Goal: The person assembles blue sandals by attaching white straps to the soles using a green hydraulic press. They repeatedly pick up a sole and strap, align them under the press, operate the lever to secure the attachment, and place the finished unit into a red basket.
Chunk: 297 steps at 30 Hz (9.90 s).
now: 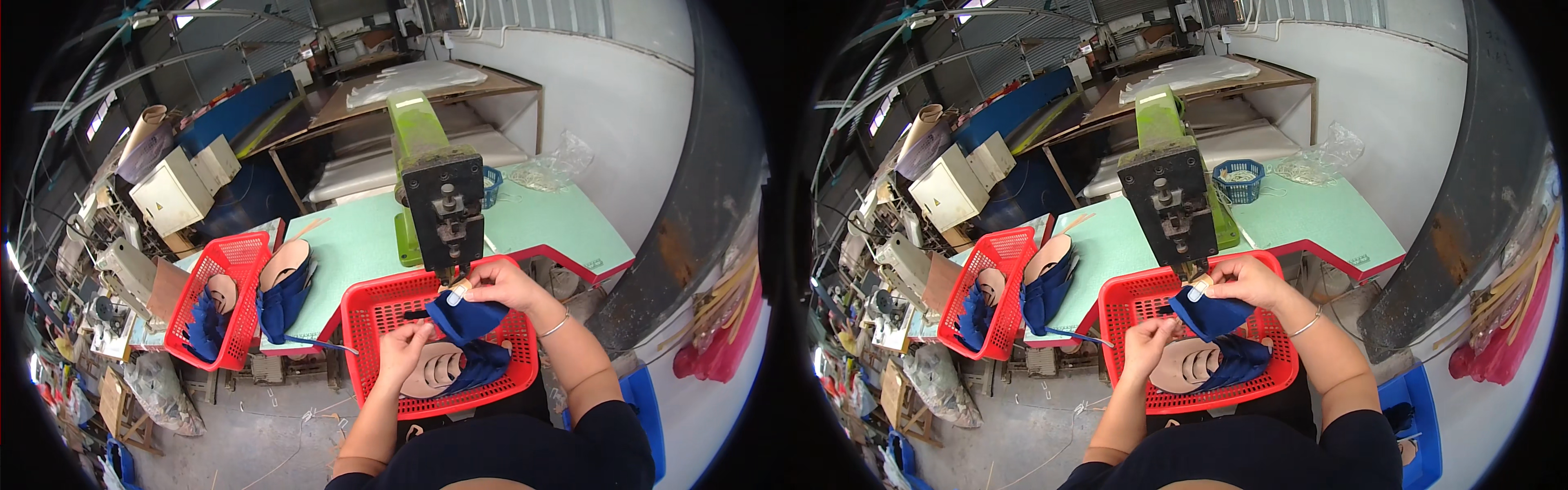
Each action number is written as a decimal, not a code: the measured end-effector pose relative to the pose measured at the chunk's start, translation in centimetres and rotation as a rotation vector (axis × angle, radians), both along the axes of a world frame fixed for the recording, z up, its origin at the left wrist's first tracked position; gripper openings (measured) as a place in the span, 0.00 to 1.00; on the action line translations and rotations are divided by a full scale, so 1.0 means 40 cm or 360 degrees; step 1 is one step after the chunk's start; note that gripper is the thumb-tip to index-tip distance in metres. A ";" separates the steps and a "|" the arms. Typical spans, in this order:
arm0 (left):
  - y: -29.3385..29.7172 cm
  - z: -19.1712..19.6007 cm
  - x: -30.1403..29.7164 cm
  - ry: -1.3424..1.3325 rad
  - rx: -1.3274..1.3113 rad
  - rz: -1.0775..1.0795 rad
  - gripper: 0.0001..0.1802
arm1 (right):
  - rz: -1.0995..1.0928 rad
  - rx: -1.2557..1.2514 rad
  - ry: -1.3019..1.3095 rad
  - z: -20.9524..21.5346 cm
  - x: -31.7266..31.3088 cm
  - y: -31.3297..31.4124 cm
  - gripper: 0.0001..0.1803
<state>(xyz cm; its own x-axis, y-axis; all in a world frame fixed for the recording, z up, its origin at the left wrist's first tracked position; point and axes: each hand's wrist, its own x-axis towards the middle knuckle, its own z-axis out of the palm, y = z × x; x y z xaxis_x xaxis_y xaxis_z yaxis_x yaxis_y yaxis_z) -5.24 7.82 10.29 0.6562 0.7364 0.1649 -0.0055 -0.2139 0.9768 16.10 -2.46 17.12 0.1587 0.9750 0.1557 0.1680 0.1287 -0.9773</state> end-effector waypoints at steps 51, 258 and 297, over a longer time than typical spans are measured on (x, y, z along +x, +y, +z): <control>0.009 -0.032 0.088 -0.0088 0.0408 0.0224 0.08 | -0.0687 0.0583 -0.2000 -0.107 -0.125 -0.066 0.12; -0.056 -0.119 -0.087 0.0247 0.0172 -0.0534 0.18 | -0.0027 0.0137 0.1248 -0.360 -0.169 -0.037 0.13; -0.042 -0.173 0.079 -0.0289 -0.0649 -0.0345 0.22 | -0.0640 0.0339 0.0293 -0.257 -0.100 -0.077 0.09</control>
